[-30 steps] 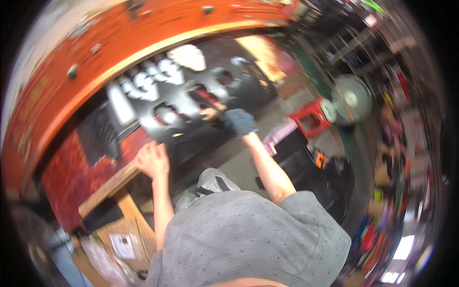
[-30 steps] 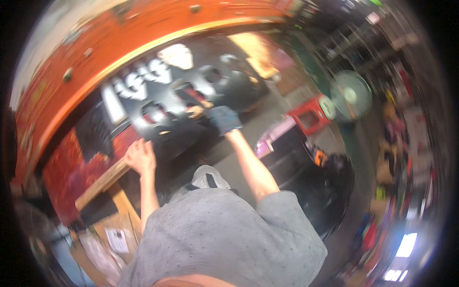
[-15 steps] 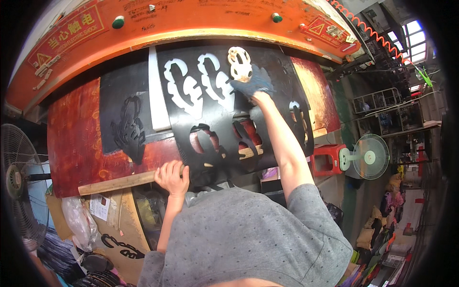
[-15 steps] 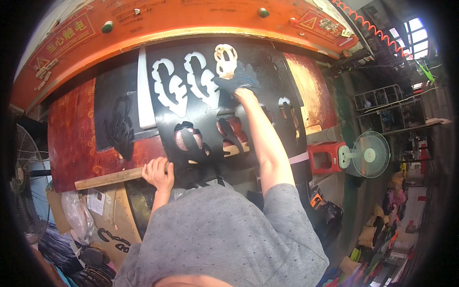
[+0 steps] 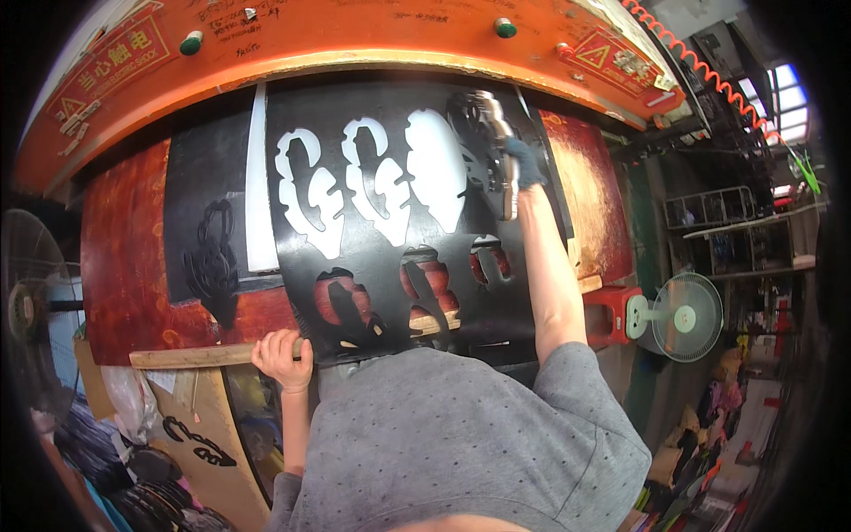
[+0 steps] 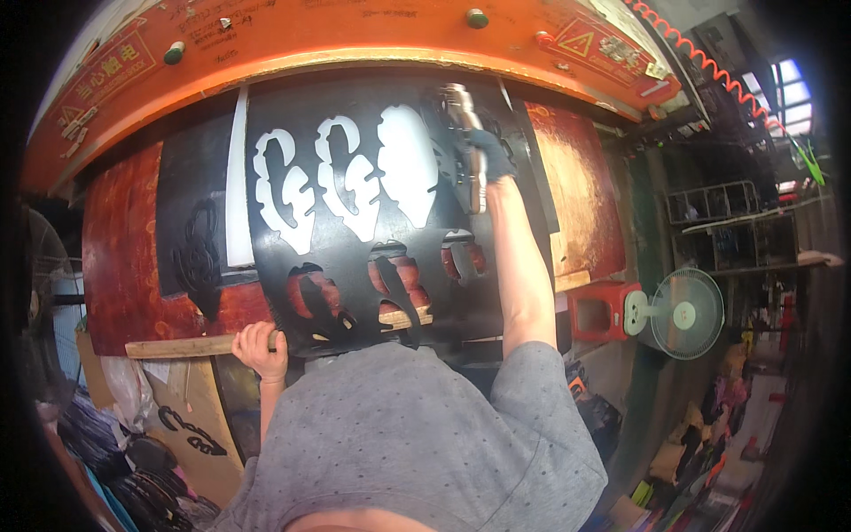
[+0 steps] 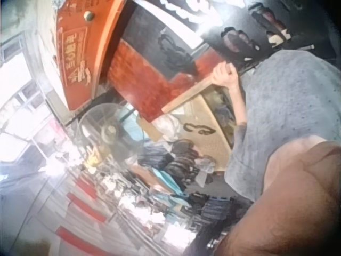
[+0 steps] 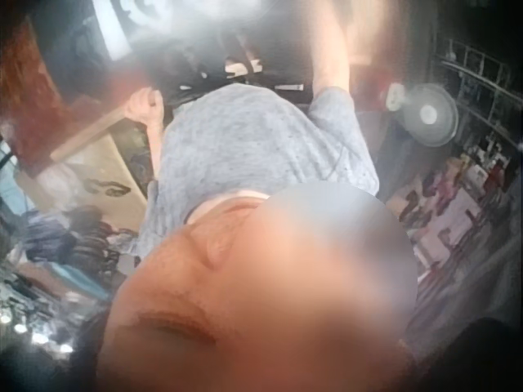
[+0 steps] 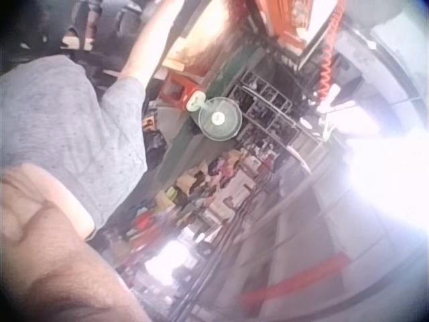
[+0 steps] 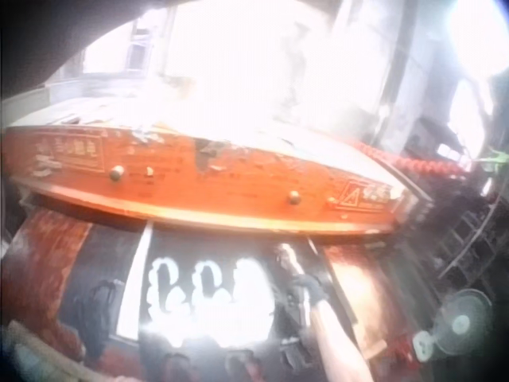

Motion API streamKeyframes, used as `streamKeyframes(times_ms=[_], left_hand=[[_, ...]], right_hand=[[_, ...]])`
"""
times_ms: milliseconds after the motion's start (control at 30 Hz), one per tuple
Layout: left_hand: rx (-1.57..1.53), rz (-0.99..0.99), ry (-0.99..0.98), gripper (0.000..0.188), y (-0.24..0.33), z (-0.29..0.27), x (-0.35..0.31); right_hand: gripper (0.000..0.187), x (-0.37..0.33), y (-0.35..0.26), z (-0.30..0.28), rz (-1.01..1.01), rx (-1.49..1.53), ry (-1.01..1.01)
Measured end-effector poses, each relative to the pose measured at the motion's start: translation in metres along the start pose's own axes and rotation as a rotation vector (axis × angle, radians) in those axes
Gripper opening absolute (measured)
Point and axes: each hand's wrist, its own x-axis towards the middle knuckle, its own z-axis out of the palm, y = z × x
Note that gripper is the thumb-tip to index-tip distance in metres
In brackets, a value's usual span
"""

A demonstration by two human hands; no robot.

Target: The person operates a hydraulic die-cutting machine to cut shapes from black material. They place a white board and a black sheet on the machine bed, lower the press, then remove the cut pieces and discard the offcuts.

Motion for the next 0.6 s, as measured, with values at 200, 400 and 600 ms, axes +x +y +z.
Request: streamKeyframes(times_ms=[200, 400, 600], left_hand=[[-0.41, -0.246, 0.169, 0.018, 0.028, -0.015, 0.053], [-0.775, -0.28, -0.323, 0.024, 0.103, 0.035, 0.158], [-0.257, 0.043, -0.227, 0.044, 0.184, 0.13, 0.251]], right_hand=[[0.059, -0.007, -0.009, -0.071, 0.166, 0.403, -0.31], [0.048, -0.012, -0.022, -0.107, -0.062, -0.495, 0.257], [0.085, -0.025, -0.012, -0.076, -0.077, -1.687, 0.353]])
